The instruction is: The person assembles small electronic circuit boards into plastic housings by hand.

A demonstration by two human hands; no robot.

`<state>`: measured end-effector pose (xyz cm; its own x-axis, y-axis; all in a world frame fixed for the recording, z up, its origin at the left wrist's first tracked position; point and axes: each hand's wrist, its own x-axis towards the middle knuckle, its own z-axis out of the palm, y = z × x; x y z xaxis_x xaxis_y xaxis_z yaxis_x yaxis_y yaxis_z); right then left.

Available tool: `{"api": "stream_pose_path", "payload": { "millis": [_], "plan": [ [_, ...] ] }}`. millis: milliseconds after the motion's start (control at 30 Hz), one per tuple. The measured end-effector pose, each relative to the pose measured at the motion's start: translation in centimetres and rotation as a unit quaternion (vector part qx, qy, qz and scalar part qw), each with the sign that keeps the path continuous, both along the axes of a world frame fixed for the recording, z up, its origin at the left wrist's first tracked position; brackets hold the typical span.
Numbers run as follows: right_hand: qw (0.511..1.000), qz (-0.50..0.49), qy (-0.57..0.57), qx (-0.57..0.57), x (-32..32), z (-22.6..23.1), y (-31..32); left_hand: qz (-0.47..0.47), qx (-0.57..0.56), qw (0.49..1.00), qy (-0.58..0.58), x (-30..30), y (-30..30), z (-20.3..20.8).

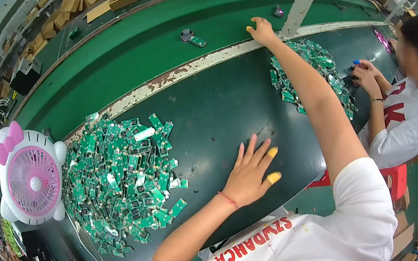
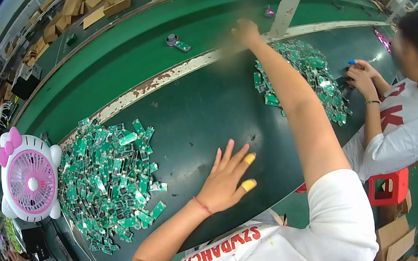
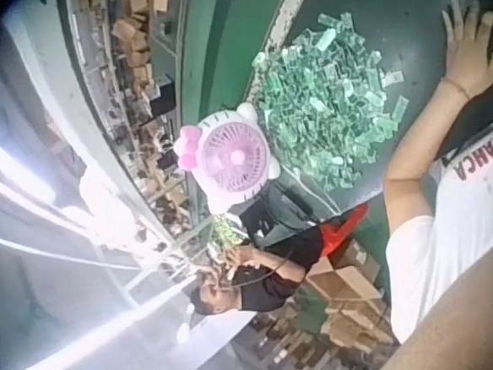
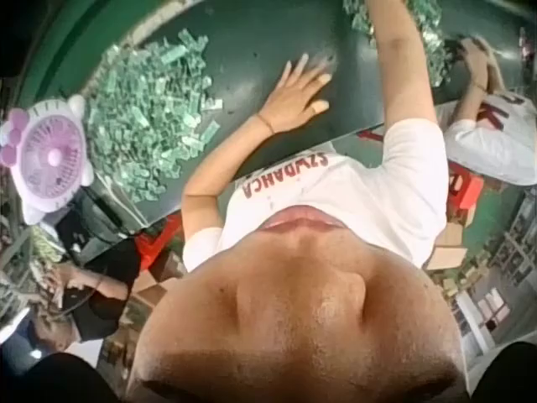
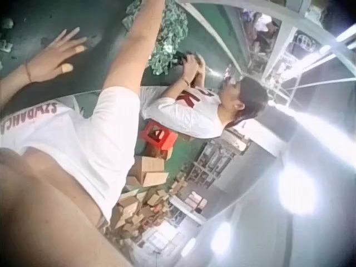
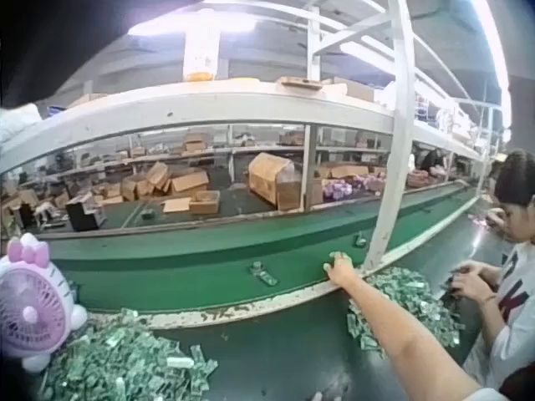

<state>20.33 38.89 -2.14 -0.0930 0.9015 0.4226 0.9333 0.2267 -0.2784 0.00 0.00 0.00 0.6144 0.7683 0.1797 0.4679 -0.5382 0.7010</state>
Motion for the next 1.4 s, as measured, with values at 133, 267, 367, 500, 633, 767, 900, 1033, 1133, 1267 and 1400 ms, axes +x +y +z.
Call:
{"api": "stream_pose_path", "payload": {
  "millis": [133,267,367,500,633,767,900,1033,1133,1267,1400],
  "plan": [
    [0.980,-0.098,-0.170,0.045,1.3,-0.9,5.0,0.000,0.041,0.998,0.054,1.4,0.3,-0.1],
    [0.949,-0.295,-0.108,-0.037,5.0,-1.6,9.6,-0.014,0.034,0.998,0.050,0.4,1.0,-1.5],
    [0.944,-0.311,-0.110,0.003,15.5,-4.8,16.0,-0.038,0.034,0.999,0.014,0.6,0.4,-1.2],
    [0.993,-0.030,-0.115,0.025,14.0,-5.3,15.6,-0.013,0.033,0.999,0.002,1.7,-0.1,-2.1],
    [0.983,0.172,-0.028,0.053,5.7,-2.9,9.5,-0.016,0.037,0.999,0.025,1.4,-0.3,-2.0],
    [0.878,0.222,0.371,-0.205,-5.6,2.4,-2.4,-0.018,0.070,0.997,0.000,0.7,0.5,-2.6],
    [0.828,0.267,0.403,-0.285,-9.4,5.5,-14.1,0.122,0.243,0.959,-0.080,0.1,2.2,-1.2],
    [0.818,0.258,0.405,-0.317,-8.9,6.6,-23.2,0.368,0.313,0.875,-0.040,-3.8,3.3,2.4],
    [0.806,0.265,0.397,-0.350,-8.9,6.2,-28.7,0.347,0.290,0.890,0.060,-5.8,0.5,2.1],
    [0.812,0.265,0.351,-0.384,-9.8,5.3,-34.3,0.300,0.238,0.917,0.110,-6.2,-3.2,1.0],
    [0.846,0.346,0.254,-0.315,-10.2,3.9,-35.8,0.251,0.077,0.962,0.078,-7.6,-6.0,0.7]
  ]
}}
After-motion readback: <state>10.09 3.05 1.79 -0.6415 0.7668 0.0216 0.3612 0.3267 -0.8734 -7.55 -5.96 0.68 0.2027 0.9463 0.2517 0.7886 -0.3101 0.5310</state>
